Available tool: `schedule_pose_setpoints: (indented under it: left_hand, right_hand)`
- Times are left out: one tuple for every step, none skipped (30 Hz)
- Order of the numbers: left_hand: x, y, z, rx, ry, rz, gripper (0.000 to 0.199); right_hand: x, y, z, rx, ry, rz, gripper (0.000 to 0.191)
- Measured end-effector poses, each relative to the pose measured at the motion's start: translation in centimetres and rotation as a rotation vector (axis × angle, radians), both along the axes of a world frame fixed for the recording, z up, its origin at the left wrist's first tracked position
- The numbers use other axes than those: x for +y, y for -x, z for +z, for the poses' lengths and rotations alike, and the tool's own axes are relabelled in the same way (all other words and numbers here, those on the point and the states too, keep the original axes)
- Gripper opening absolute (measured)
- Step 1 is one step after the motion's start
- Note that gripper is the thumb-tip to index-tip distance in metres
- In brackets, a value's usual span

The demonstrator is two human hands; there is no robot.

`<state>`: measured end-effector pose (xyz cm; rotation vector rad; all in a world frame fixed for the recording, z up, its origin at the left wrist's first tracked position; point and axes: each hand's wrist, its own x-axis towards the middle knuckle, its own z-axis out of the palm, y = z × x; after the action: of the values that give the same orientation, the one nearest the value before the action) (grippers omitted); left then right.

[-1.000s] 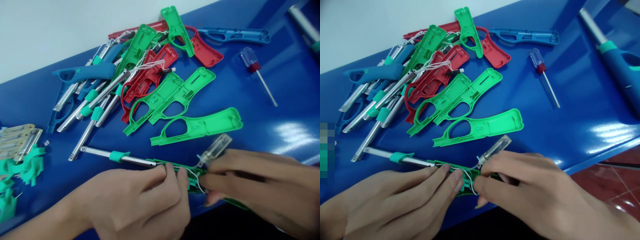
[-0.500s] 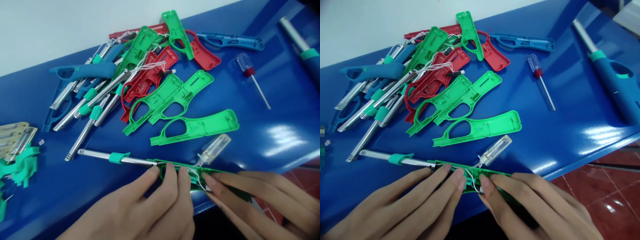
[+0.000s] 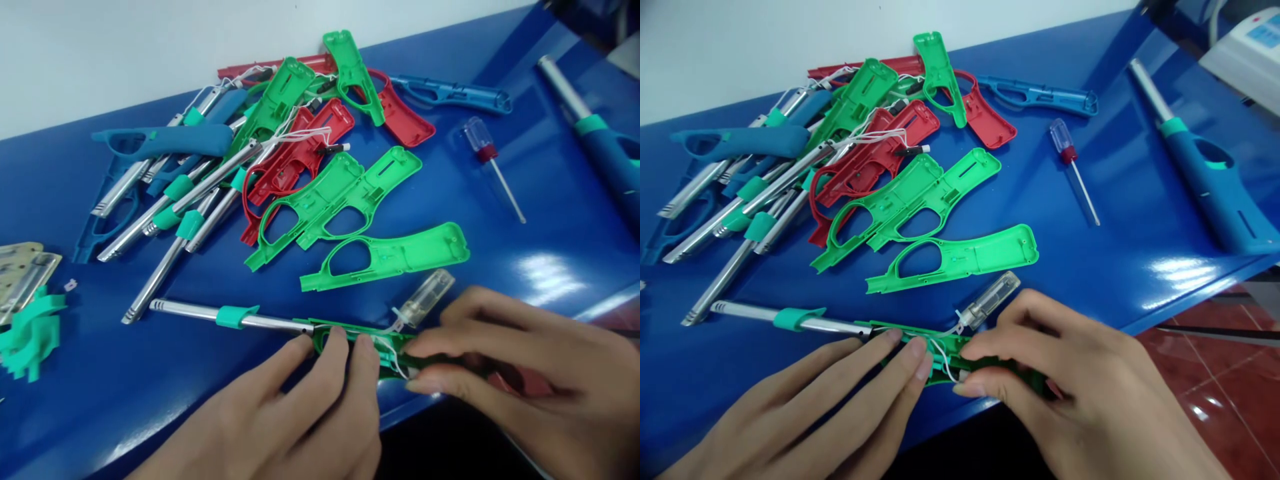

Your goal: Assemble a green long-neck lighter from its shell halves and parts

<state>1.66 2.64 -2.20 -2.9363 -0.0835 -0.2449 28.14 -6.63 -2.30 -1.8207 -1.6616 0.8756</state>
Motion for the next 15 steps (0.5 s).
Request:
schedule_pose_setpoints:
  left_hand:
    - [0.0,0.1,0.0,-0.007,0.006,0.003,0.062]
    - [-0.1,0.1,-0.1,-0.016,0.01,0.008,0.06]
    - [-0.1,0.1,-0.1,-0.028,0.013,0.018,0.06]
    - [-0.1,0.1,-0.1,-0.039,0.017,0.023,0.059]
    - [-0.1,0.1,-0.1,-0.047,0.024,0.027,0.059]
    - [-0.1,0.2,-0.2,-0.05,0.034,0.03,0.058]
    - [0.0,0.2,-0.2,-0.053,0.049,0.034,0.057]
    - [0.0,0.2,-0.4,-0.058,0.068,0.038,0.056]
    - [-0.1,0.3,-0.5,-0.062,0.088,0.046,0.055]
    - [-0.1,0.3,-0.7,-0.069,0.109,0.059,0.055]
    - [-0.3,0.4,-0.9,-0.087,0.129,0.079,0.055]
    - [-0.5,0.4,-1.0,-0.103,0.15,0.105,0.054]
    - [-0.7,0.3,-1.2,-0.122,0.175,0.15,0.052]
    - [-1.0,0.2,-1.4,-0.147,0.204,0.191,0.051]
    - [-1.2,0.1,-1.5,-0.169,0.24,0.226,0.049]
  right_hand:
    - [0.5,0.0,0.1,0.015,0.05,-0.002,0.016]
    - [1.0,-0.1,0.2,0.034,0.084,-0.011,0.021]
    - [1.3,-0.1,0.3,0.051,0.102,0.003,0.024]
    - [1.5,-0.1,0.4,0.063,0.114,0.007,0.026]
    - [1.7,-0.1,0.5,0.073,0.118,0.009,0.027]
    - [1.9,-0.1,0.6,0.078,0.121,0.008,0.028]
    - [2.0,0.0,0.8,0.079,0.125,0.001,0.03]
    - [2.2,0.1,0.9,0.081,0.124,-0.005,0.032]
    - [2.3,0.1,1.0,0.079,0.124,-0.009,0.034]
    - [2.5,0.2,1.1,0.075,0.122,-0.006,0.035]
    - [2.6,0.2,1.1,0.072,0.117,0.002,0.036]
    - [2.8,0.2,1.1,0.067,0.112,0.008,0.037]
    - [2.8,0.2,1.1,0.065,0.109,0.016,0.036]
    - [2.8,0.2,1.0,0.06,0.111,0.02,0.035]
    - [2.8,0.2,0.9,0.059,0.112,0.022,0.033]
